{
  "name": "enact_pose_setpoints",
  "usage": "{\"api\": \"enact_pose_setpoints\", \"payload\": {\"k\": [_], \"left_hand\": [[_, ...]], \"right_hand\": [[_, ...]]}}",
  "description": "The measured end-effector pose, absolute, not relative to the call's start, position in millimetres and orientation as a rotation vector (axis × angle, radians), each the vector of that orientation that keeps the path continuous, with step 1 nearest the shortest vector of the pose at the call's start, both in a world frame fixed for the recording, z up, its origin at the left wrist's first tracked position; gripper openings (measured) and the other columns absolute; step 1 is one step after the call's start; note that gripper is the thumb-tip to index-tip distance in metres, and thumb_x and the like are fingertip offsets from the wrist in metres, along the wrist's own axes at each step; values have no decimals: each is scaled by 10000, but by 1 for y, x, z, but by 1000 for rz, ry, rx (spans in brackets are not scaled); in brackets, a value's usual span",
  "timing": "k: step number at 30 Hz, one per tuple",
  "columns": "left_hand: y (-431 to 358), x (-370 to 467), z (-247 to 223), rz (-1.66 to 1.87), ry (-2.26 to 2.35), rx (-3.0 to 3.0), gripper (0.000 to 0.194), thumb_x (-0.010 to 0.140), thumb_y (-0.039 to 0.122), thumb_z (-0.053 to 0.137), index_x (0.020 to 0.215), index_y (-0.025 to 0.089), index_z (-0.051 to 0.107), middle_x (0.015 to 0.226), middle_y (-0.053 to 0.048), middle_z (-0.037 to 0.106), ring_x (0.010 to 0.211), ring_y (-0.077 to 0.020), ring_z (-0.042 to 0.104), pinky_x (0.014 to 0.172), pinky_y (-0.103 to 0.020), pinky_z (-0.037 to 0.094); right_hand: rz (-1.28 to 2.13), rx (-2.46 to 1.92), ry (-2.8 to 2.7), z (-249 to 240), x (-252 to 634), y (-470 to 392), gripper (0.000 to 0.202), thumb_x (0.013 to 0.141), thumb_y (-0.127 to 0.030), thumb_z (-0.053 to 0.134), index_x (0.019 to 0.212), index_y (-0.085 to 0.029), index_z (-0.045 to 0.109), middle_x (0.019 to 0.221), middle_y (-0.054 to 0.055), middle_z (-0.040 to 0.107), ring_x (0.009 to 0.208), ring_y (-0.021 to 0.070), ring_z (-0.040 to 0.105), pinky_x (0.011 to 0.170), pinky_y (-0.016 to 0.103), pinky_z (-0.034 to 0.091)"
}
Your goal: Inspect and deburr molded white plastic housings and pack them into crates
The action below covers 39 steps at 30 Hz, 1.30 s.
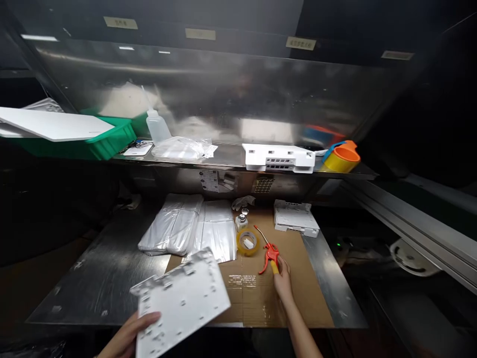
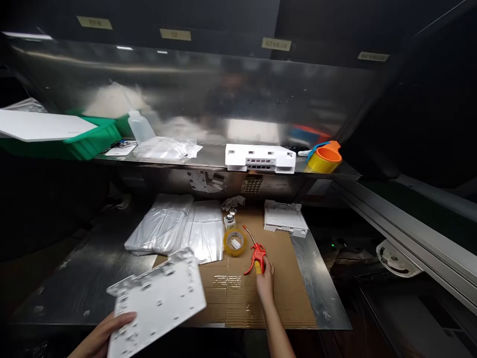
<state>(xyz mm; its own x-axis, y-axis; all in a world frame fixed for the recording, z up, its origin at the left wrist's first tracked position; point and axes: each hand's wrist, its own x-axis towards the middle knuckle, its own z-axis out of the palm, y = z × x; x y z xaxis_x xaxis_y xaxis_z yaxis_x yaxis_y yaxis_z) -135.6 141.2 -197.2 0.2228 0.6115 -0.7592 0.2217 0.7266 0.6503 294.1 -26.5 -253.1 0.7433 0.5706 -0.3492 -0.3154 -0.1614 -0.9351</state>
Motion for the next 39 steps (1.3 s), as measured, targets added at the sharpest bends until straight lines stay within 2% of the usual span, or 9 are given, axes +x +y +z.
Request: {"api": "enact_pose_setpoints", "payload": {"k": [3,6,8,10,12,15,18,33,39], "left_hand": [[161,-67,-190,-23,881,1122,771,600,650,810,1169,143,696,1058,-158,784,991,-382,735,919,-521,568],[171,-6,-199,-109,751,1324,720,574,692,806,1031,143,718,975,-143,784,925,-349,735,869,-490,580],[175,26,-213,-111,753,1483,651,721,755,658,944,146,716,904,-123,772,875,-312,726,838,-471,579],[179,51,-229,-71,801,1690,597,906,700,465,922,150,695,894,-100,744,881,-275,706,857,-473,560],[183,67,-245,-11,850,1914,474,989,568,435,988,158,674,1000,-89,714,996,-258,671,949,-498,512],[187,76,-264,24,857,2210,292,963,412,585,1118,173,648,1228,-97,640,1214,-280,563,1074,-555,410],[194,72,-279,-8,848,2404,288,942,344,628,1167,164,631,1287,-105,604,1255,-306,528,1080,-578,396],[277,72,-292,-130,867,1994,280,946,369,651,1126,154,641,1020,-49,691,866,-186,676,814,-403,581],[294,77,-295,-57,790,1664,261,944,342,662,1120,150,645,1042,-53,686,863,-176,676,758,-366,598]], "right_hand": [[894,-1489,-209,-234,263,-40,651,620,-624,820,1099,-198,709,1252,131,701,1358,325,513,1124,457,413],[1095,-1354,-145,-213,235,-58,587,676,-612,837,1036,-157,749,1062,159,770,1156,354,674,1025,530,496],[1163,-1242,-42,-203,227,-71,632,659,-623,853,1040,-130,747,993,168,784,1072,360,715,974,528,534],[1117,-1154,86,-199,229,-84,668,628,-610,880,1062,-122,742,983,163,791,1066,362,721,960,509,553],[994,-1119,198,-198,235,-98,694,598,-556,917,1117,-135,730,1008,145,796,1093,361,714,964,494,563],[822,-1106,303,-194,242,-121,766,593,-507,933,1236,-173,684,1079,118,792,1152,356,691,990,494,558],[688,-1102,360,-182,242,-138,809,613,-522,916,1301,-190,648,1138,117,778,1213,362,657,1024,508,542],[617,-1196,383,-179,225,-147,803,767,-607,781,1433,-213,564,1256,114,736,1193,359,674,1005,499,570],[697,-1233,336,-206,210,-98,885,631,-593,872,1359,-162,615,1079,112,794,1093,364,721,931,469,600]]}}
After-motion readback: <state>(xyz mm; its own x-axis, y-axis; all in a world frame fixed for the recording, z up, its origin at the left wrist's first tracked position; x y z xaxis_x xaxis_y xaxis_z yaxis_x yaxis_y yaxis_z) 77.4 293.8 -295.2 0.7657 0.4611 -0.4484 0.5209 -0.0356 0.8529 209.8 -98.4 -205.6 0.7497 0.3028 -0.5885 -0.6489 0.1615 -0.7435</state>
